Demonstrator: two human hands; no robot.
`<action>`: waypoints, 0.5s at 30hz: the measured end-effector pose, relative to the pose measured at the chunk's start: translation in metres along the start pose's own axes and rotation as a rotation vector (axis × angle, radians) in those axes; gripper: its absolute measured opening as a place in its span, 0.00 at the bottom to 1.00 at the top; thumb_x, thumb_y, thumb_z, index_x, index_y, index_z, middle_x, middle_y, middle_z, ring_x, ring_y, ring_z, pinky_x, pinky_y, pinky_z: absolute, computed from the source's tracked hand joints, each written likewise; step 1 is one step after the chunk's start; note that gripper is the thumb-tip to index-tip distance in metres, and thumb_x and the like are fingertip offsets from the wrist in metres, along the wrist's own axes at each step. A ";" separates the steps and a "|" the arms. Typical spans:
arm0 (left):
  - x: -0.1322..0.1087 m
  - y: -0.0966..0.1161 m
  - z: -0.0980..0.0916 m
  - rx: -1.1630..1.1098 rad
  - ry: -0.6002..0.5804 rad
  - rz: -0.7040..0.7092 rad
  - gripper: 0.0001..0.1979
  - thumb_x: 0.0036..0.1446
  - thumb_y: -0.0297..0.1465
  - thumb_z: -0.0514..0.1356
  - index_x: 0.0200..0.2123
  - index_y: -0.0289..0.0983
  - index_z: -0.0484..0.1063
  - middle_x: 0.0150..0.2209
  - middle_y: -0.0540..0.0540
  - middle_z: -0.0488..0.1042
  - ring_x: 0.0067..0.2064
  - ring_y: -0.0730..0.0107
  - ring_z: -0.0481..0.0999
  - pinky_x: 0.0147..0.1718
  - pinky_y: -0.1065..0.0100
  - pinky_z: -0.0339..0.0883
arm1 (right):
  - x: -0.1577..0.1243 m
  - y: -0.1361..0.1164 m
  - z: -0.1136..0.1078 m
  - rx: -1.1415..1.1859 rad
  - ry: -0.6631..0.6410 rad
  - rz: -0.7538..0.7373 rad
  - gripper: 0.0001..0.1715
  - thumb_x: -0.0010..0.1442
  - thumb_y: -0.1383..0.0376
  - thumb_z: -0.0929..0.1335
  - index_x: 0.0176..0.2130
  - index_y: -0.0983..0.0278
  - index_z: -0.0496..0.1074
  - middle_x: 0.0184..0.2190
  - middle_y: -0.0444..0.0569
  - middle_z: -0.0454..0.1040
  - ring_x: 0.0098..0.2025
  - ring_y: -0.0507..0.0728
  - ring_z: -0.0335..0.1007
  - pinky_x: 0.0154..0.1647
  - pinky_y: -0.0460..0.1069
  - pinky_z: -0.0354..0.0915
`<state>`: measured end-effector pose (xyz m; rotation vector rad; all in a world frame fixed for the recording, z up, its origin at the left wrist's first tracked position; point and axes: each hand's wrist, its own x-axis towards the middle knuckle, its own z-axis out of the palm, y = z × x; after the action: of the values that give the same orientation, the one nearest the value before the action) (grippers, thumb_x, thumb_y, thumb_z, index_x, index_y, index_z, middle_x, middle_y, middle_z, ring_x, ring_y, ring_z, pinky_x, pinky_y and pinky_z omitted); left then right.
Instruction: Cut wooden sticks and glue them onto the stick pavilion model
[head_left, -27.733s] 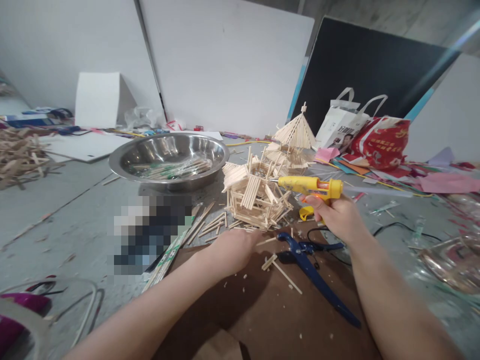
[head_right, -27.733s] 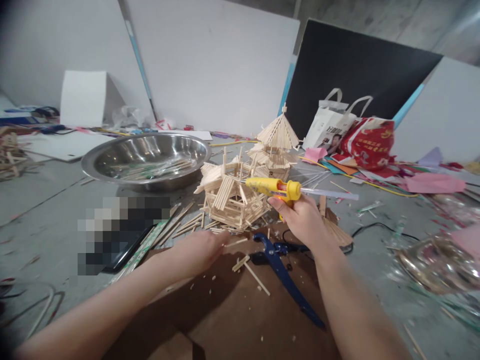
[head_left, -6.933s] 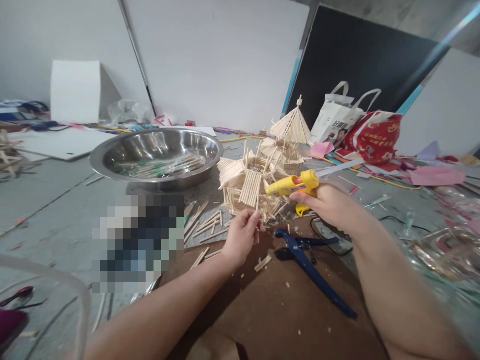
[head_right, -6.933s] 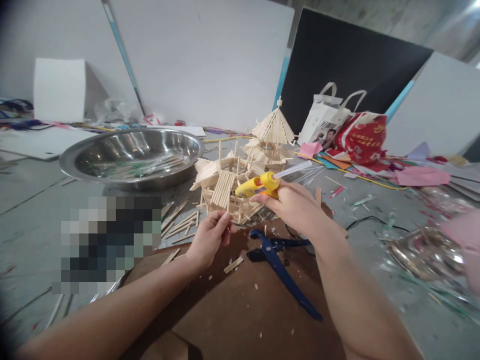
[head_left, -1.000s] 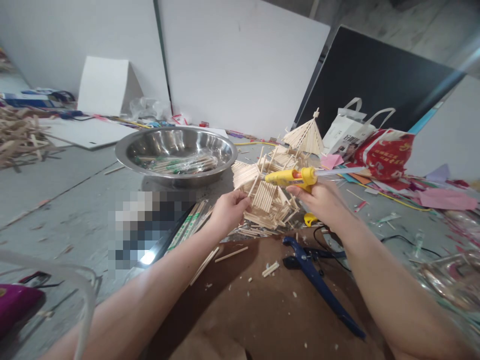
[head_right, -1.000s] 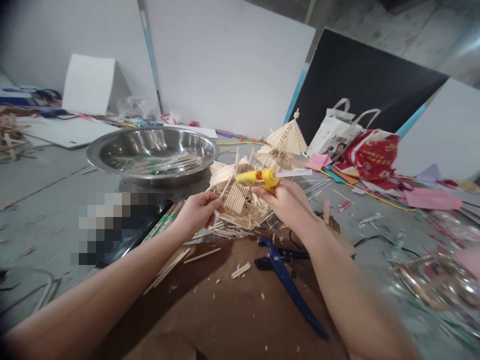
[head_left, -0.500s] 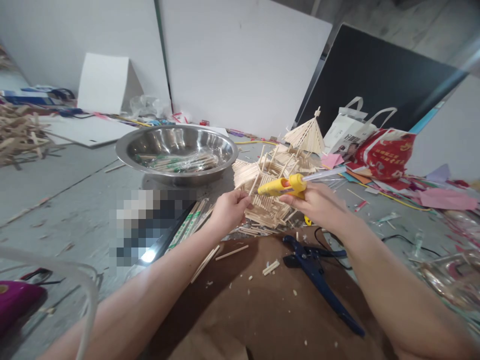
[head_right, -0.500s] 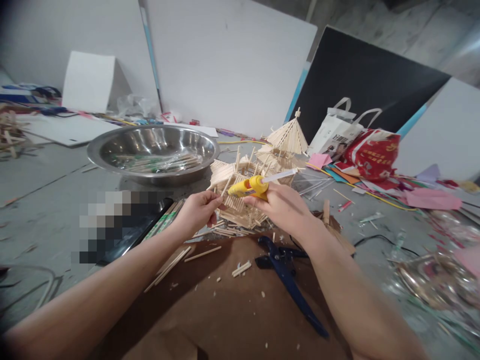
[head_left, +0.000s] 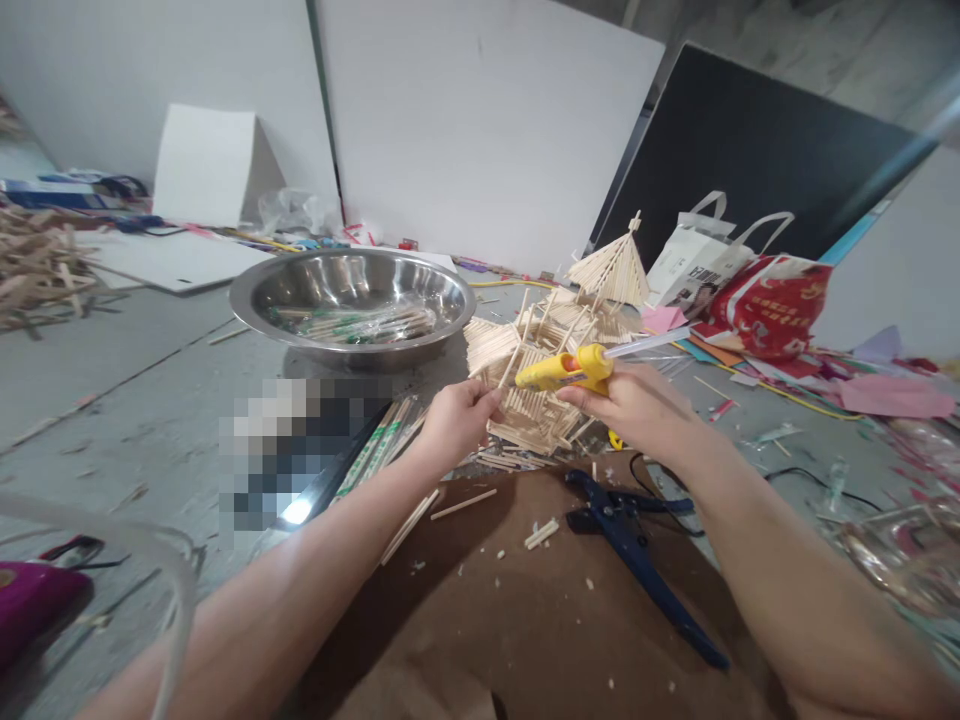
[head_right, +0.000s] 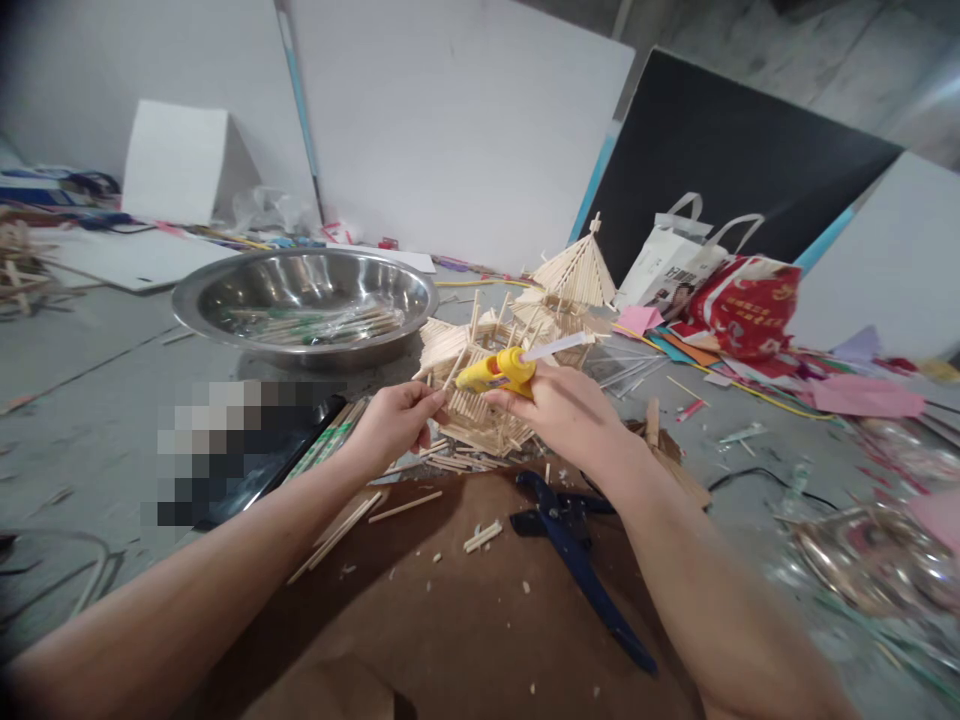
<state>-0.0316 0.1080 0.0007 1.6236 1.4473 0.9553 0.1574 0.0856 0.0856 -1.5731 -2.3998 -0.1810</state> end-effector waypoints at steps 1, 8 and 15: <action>0.000 0.000 0.000 0.003 0.001 0.008 0.16 0.48 0.40 0.49 0.22 0.34 0.67 0.19 0.49 0.71 0.14 0.80 0.64 0.17 0.75 0.58 | 0.000 0.000 0.000 0.004 0.000 -0.007 0.23 0.52 0.50 0.57 0.33 0.62 0.70 0.27 0.49 0.72 0.29 0.55 0.66 0.25 0.47 0.56; 0.001 -0.001 -0.001 0.025 -0.017 0.015 0.16 0.49 0.40 0.49 0.22 0.34 0.67 0.19 0.49 0.72 0.14 0.81 0.64 0.17 0.75 0.58 | 0.000 0.001 0.000 0.003 -0.007 0.011 0.23 0.52 0.49 0.57 0.32 0.62 0.70 0.26 0.50 0.72 0.28 0.56 0.66 0.25 0.48 0.57; 0.002 0.001 0.000 -0.042 -0.043 -0.020 0.15 0.49 0.39 0.49 0.23 0.34 0.66 0.22 0.47 0.73 0.13 0.81 0.63 0.13 0.76 0.55 | -0.004 0.009 0.001 0.124 0.119 0.016 0.21 0.53 0.51 0.58 0.35 0.61 0.70 0.30 0.48 0.73 0.33 0.58 0.67 0.31 0.50 0.60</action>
<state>-0.0310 0.1095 0.0022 1.5870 1.4031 0.9275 0.1669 0.0858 0.0833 -1.4831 -2.2612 -0.1164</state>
